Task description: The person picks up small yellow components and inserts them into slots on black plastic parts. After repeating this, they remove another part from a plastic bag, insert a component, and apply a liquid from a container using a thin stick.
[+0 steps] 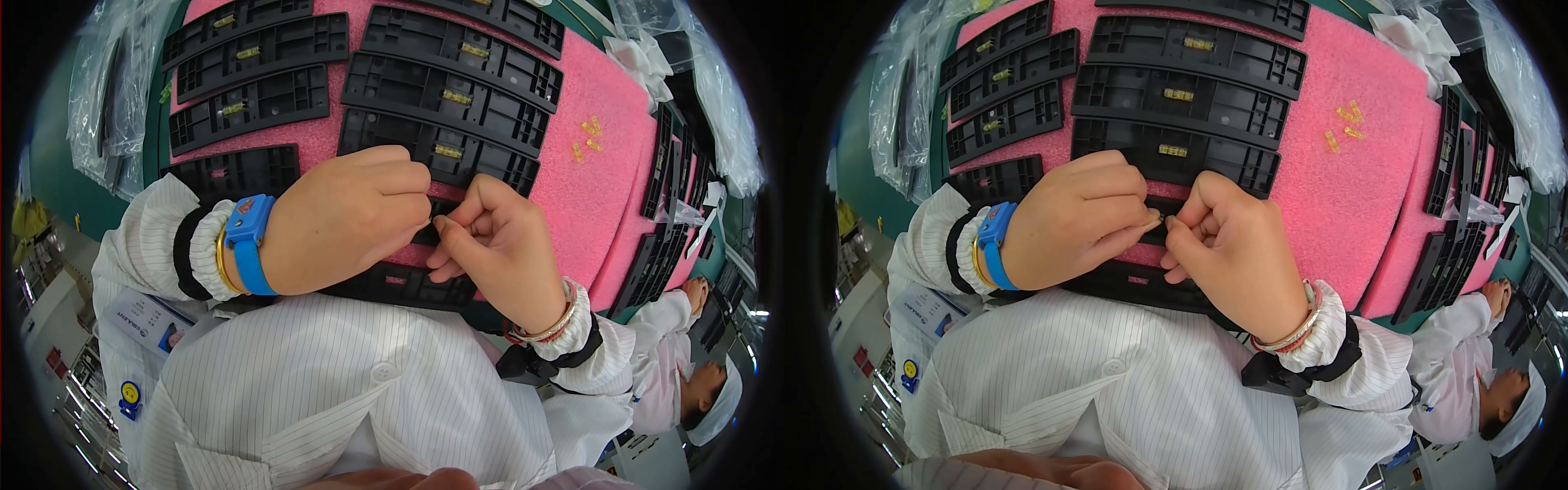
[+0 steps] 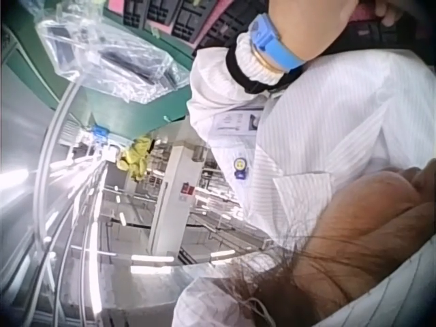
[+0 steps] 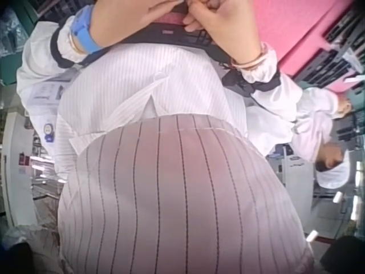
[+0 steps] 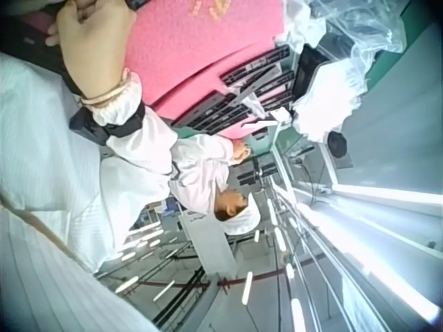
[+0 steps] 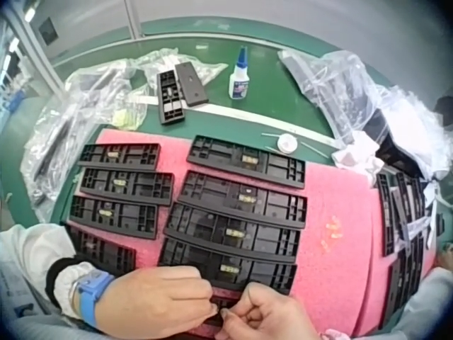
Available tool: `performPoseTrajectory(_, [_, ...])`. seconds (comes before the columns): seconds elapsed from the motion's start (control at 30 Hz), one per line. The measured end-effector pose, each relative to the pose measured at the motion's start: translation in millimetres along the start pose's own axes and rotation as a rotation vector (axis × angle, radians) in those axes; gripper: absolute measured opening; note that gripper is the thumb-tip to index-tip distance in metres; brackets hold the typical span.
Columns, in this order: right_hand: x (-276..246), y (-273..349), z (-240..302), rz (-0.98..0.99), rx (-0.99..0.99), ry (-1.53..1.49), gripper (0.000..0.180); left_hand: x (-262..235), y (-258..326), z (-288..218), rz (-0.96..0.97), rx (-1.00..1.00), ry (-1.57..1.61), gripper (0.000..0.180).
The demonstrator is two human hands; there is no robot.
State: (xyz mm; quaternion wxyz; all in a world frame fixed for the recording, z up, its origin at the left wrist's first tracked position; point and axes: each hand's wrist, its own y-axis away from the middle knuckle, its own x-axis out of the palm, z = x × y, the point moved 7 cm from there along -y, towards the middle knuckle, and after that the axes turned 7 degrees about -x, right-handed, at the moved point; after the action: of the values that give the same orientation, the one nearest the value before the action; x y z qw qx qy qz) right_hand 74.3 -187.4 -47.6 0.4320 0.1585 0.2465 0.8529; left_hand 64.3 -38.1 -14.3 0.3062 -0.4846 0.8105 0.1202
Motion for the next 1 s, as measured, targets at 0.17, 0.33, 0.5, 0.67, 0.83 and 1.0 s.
performPoseTrajectory(0.17, [0.6, 0.0, -1.1, 0.006, 0.004, 0.003, 0.017, 2.1, 1.0, 0.1, 0.008, -0.013, 0.021, 0.015])
performPoseTrajectory(0.33, [-0.2, 2.4, -3.4, -0.044, 0.021, -0.044, 0.015, 5.7, 3.6, 0.6, 0.047, 0.033, 0.001, 0.013])
performPoseTrajectory(0.5, [-0.8, 0.5, -1.6, -0.033, 0.026, -0.050, 0.015, 6.2, 2.2, 0.0, 0.062, 0.035, 0.010, 0.013])
performPoseTrajectory(0.67, [0.8, 1.8, -1.8, -0.043, 0.021, -0.043, 0.015, 5.3, 4.0, -3.1, 0.075, 0.049, -0.027, 0.011])
performPoseTrajectory(0.83, [0.4, 1.4, -0.5, -0.049, 0.024, -0.069, 0.016, 6.3, 5.6, -1.9, 0.045, 0.062, -0.035, 0.011])
performPoseTrajectory(1.0, [-2.2, 1.8, -1.7, -0.031, 0.026, -0.098, 0.016, 4.3, 4.8, -2.8, 0.021, 0.040, -0.070, 0.013])
